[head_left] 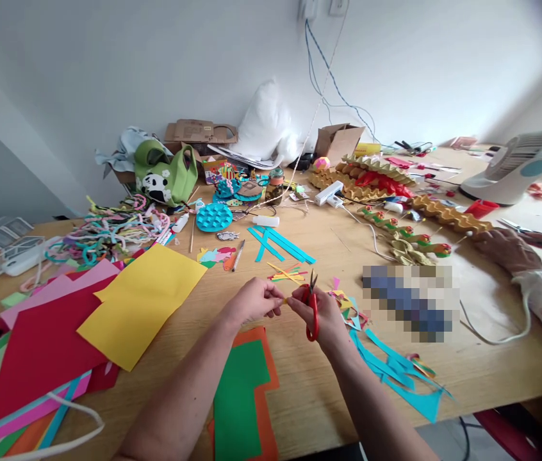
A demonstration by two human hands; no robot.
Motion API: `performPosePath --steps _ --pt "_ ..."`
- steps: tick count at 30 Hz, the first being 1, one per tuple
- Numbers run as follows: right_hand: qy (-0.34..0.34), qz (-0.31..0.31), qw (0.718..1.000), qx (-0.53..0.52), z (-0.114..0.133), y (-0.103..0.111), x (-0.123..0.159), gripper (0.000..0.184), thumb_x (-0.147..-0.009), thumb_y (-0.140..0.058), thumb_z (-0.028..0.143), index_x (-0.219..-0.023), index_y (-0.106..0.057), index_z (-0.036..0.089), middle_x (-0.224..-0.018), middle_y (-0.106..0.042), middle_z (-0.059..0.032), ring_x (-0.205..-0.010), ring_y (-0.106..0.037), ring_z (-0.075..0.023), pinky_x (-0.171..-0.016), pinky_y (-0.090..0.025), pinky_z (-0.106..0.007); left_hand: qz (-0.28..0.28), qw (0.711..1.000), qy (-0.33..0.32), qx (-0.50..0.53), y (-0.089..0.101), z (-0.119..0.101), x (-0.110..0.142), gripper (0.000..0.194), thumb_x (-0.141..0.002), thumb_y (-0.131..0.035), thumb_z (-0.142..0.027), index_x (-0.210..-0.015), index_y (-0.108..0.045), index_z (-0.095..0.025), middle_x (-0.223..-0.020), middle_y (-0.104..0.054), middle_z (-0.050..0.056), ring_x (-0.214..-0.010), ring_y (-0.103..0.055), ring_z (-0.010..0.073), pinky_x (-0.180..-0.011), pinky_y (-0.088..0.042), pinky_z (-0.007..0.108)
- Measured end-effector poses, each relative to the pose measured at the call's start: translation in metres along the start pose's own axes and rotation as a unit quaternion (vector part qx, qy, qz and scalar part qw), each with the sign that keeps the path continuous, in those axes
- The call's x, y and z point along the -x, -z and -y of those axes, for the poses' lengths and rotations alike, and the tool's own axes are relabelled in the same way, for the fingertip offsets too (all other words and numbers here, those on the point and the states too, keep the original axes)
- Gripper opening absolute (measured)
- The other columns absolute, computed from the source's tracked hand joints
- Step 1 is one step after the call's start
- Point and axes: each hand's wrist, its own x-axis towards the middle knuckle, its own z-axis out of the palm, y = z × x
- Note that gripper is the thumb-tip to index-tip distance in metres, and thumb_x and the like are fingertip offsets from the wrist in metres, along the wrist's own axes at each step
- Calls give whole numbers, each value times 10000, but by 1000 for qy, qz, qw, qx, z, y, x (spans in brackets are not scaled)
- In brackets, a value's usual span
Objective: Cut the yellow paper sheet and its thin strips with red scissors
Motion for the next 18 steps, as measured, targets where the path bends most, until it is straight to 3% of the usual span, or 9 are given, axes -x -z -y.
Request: performPosePath --steps 2,4,7,8,9,11,14,16,18 --pt "10 25 1000 7 10 -7 -11 319 -610 -727 408 -717 -554 161 -584 -547 10 -542 -479 -130 -497 -358 -245 -5 1000 -19 4 10 -3 2 114 -737 -606 -251 -761 -618 -140 -592 -623 27 -535 -567 123 -540 -432 251" --pt "32 34 999 16 22 -16 -22 280 -616 -716 368 -723 -563 159 -579 -530 21 -531 -464 -119 -498 -353 -241 -67 995 -75 -5 21 -7 7 163 -707 -647 -271 -816 -638 -150 -704 -660 54 -611 -585 137 -590 -443 262" --pt "51 29 998 -2 42 -31 -39 229 -630 -685 338 -690 -547 165 -580 -535 20 -533 -480 -122 -496 -367 -240 -305 929 -200 -62 36 -18 21 230 -661 -699 -320 -830 -643 -174 -895 -661 72 -763 -581 156 -660 -430 251" --pt "53 20 998 -7 49 -37 -45 229 -612 -693 326 -689 -550 163 -568 -532 23 -530 -483 -124 -496 -371 -241 -326 920 -208 -64 38 -22 26 225 -703 -656 -385 -771 -632 -172 -834 -657 63 -721 -573 150 -630 -421 245" --pt "55 15 998 -7 55 -42 -50 231 -599 -698 315 -692 -554 161 -563 -533 26 -527 -486 -125 -497 -375 -242 -292 934 -200 -54 40 -25 30 294 -736 -603 -460 -694 -616 -170 -714 -640 45 -644 -558 138 -583 -408 235" --pt "67 6 998 -14 68 -50 -57 224 -590 -698 298 -692 -558 156 -558 -534 29 -518 -478 -120 -494 -371 -239 -160 978 -133 -18 39 -27 33 504 -780 -453 -596 -556 -573 -160 -530 -576 34 -487 -503 115 -478 -362 225" --pt "88 -10 996 -29 84 -60 -63 219 -592 -694 300 -681 -560 151 -560 -530 30 -517 -467 -112 -494 -368 -235 -54 994 -36 92 34 -21 24 657 -776 -293 -699 -585 -584 -142 -532 -575 61 -423 -481 103 -400 -300 217" --pt "95 -13 995 -39 89 -63 -63 214 -603 -686 306 -676 -558 151 -561 -528 29 -514 -462 -108 -494 -367 -233 -71 974 -65 203 31 -17 15 570 -752 -393 -688 -819 -605 -164 -703 -625 55 -472 -526 101 -418 -336 210" --pt "99 -18 993 -55 89 -64 -62 218 -609 -681 315 -678 -553 153 -562 -523 29 -511 -458 -106 -488 -363 -230 -130 940 -128 289 30 -15 8 497 -737 -524 -614 -991 -564 -189 -830 -620 47 -550 -565 100 -473 -391 210"
